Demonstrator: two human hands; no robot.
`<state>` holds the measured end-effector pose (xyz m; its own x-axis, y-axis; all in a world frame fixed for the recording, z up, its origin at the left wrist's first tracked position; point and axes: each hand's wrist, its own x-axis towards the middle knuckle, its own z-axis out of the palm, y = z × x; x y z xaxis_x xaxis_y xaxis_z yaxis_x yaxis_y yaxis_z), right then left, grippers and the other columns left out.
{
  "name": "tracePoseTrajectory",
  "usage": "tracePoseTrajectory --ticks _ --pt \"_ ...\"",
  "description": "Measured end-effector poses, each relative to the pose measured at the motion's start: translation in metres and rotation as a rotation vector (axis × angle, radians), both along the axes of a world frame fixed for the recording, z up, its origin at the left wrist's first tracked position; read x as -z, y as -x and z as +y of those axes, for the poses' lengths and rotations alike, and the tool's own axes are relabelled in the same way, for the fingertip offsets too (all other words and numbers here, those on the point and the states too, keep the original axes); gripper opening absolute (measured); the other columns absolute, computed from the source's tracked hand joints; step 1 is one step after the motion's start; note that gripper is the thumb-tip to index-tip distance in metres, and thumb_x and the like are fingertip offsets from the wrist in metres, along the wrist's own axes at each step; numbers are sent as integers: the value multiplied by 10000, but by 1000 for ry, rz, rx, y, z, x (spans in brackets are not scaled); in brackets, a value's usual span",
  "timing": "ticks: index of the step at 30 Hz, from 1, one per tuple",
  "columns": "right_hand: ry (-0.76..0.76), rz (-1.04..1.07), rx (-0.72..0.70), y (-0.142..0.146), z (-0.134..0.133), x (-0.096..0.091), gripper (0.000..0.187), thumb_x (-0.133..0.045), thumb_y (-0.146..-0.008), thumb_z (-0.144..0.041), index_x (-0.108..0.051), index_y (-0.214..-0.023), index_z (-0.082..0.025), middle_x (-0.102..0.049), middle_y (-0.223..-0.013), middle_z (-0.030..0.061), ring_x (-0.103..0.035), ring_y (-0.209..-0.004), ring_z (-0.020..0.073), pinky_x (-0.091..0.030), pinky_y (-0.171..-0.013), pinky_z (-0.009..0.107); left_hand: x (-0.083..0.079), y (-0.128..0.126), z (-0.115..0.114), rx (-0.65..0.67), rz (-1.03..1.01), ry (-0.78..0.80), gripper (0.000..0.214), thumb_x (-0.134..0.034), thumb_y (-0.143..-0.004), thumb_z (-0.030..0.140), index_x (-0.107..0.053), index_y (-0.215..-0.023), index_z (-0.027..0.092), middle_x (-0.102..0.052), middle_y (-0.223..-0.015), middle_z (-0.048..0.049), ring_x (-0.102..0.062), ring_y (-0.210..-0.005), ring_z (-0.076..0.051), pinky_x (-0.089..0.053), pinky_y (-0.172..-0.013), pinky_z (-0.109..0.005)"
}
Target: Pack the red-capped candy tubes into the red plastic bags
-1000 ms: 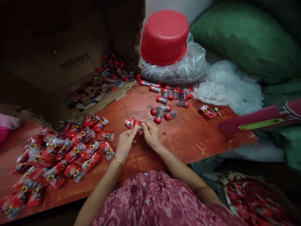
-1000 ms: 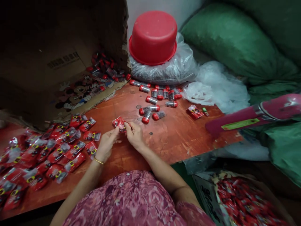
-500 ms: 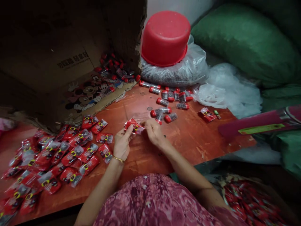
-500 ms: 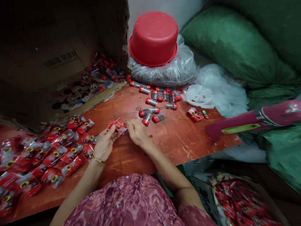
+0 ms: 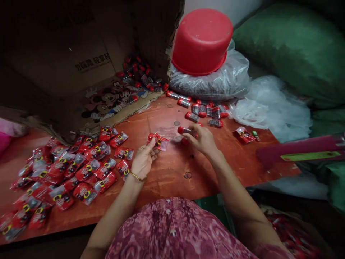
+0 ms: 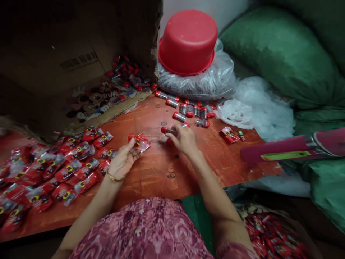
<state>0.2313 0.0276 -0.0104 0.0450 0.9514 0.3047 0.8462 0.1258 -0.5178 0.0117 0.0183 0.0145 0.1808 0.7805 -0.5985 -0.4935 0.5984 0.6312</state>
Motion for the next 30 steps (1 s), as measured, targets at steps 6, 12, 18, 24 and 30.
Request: tracePoseTrajectory --ticks 6,12,18,24,30 --pt "25 488 -59 38 -61 -25 172 -631 -715 -351 -585 -743 -188 -562 -588 -30 -473 -491 94 -374 -466 208 1 -4 -6 30 40 -48 301 -778 -532 370 -643 -668 139 -666 -637 -12 -584 -550 -90 -453 -556 -202" --pt "72 539 -83 48 -70 -27 151 -642 -702 -323 -598 -738 -184 -564 -593 -25 -473 -496 91 -389 -468 206 0 -6 -12 96 155 -147 357 -771 -513 418 -687 -709 131 -689 -700 -40 -602 -613 -113 -449 -601 -223" --pt "169 761 -55 57 -70 -23 176 -645 -699 -339 -564 -711 -183 -507 -553 -39 -436 -457 79 -355 -422 200 0 -9 -14 84 192 -229 348 -770 -518 390 -700 -733 125 -692 -707 -38 -583 -595 -104 -437 -604 -221" --pt "204 956 -34 72 -70 -13 228 -610 -735 -394 -528 -718 -182 -461 -500 -63 -384 -367 52 -302 -357 186 2 -21 -20 33 84 -239 327 -805 -456 301 -677 -699 123 -688 -694 -24 -594 -614 -106 -462 -663 -236" --pt "148 1065 90 91 -65 3 248 -561 -773 -435 -501 -801 -196 -471 -514 -75 -414 -335 50 -314 -337 178 9 -30 -26 -50 37 -220 310 -803 -463 273 -674 -702 123 -695 -722 -32 -610 -659 -117 -460 -714 -249"
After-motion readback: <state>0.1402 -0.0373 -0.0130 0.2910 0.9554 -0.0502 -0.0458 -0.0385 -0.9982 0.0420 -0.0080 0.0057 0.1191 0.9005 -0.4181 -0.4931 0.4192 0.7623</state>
